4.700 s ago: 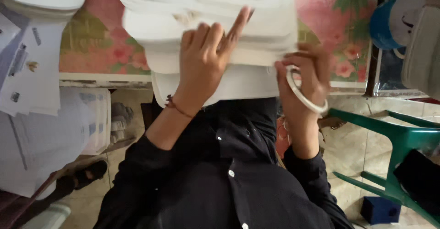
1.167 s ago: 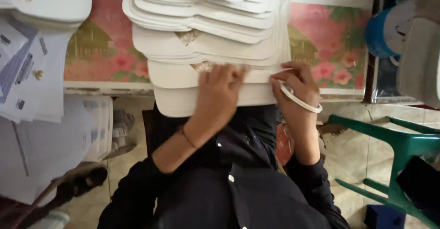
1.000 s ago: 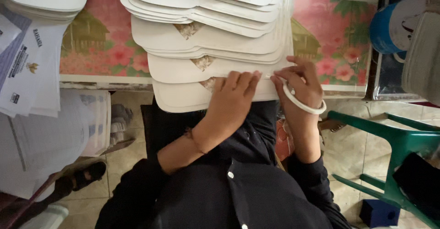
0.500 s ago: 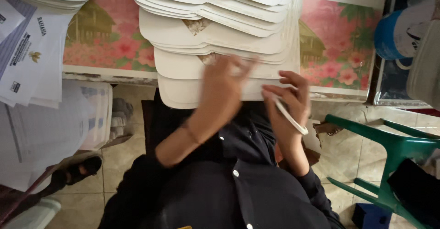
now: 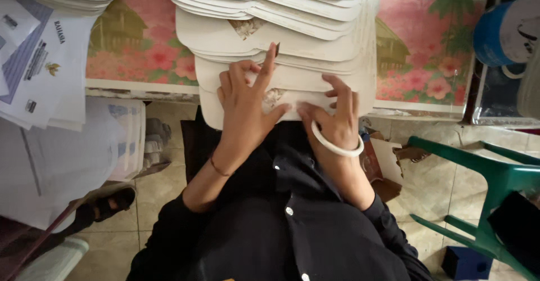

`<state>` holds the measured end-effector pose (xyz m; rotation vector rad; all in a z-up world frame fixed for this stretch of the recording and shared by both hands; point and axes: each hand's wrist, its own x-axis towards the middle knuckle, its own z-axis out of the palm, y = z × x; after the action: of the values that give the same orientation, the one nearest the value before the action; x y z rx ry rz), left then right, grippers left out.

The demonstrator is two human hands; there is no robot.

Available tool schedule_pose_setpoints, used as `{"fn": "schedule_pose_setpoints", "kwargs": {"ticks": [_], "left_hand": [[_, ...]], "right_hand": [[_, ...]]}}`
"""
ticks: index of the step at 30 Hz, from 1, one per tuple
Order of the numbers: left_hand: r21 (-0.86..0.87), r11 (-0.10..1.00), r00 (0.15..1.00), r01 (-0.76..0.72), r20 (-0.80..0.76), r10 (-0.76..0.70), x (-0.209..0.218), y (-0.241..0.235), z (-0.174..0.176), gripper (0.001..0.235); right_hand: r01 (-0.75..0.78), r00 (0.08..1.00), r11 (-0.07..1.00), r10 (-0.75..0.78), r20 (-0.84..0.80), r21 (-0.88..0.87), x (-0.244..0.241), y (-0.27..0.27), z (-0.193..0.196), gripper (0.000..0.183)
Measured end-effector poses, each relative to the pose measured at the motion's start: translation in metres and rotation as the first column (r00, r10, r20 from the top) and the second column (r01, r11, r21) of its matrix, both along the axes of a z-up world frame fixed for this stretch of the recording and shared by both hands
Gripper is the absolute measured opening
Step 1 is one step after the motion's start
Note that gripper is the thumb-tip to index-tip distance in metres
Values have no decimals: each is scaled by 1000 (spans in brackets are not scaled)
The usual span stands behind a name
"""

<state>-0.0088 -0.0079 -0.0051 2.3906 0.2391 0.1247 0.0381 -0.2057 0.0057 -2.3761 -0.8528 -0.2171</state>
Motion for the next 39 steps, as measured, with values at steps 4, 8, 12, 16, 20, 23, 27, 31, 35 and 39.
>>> {"fn": "schedule_pose_setpoints", "kwargs": {"ticks": [4, 8, 12, 16, 20, 23, 27, 31, 35, 39], "left_hand": [[-49, 999, 999, 3, -50, -6, 3, 1, 1, 118], [4, 999, 994, 46, -101, -45, 6, -3, 7, 110], [141, 987, 997, 76, 1, -77, 28, -31, -6, 121], [110, 986, 988, 121, 83, -131, 42, -61, -16, 117], [174, 941, 918, 292, 225, -326, 41, -71, -12, 92], [347, 929, 926, 126, 296, -236, 49, -52, 19, 47], [611, 743, 808, -273, 565, -168, 63, -23, 36, 72], [614, 735, 791, -286, 585, -180, 73, -16, -8, 78], [488, 873, 786, 2, 539, -303, 57, -27, -42, 42], [361, 906, 851, 220, 383, -359, 25, -56, -41, 32]], "right_hand": [[81, 997, 997, -81, -19, 16, 13, -45, 16, 15], [205, 977, 975, -198, -77, 82, 22, -74, 17, 22], [240, 970, 967, -235, -66, 86, 27, -80, 3, 24], [223, 975, 975, -223, 10, -4, 28, -73, 14, 27], [194, 978, 980, -198, 73, 49, 36, -68, 36, 28], [120, 972, 981, -147, 185, 152, 40, -55, 60, 32], [72, 955, 962, -142, 260, 262, 36, -29, 88, 25], [40, 959, 985, -85, 271, 167, 57, -52, 36, 22], [48, 998, 992, -51, 29, 120, 61, -56, 20, 9], [32, 999, 988, -37, 32, 150, 50, -50, 12, 9]]}}
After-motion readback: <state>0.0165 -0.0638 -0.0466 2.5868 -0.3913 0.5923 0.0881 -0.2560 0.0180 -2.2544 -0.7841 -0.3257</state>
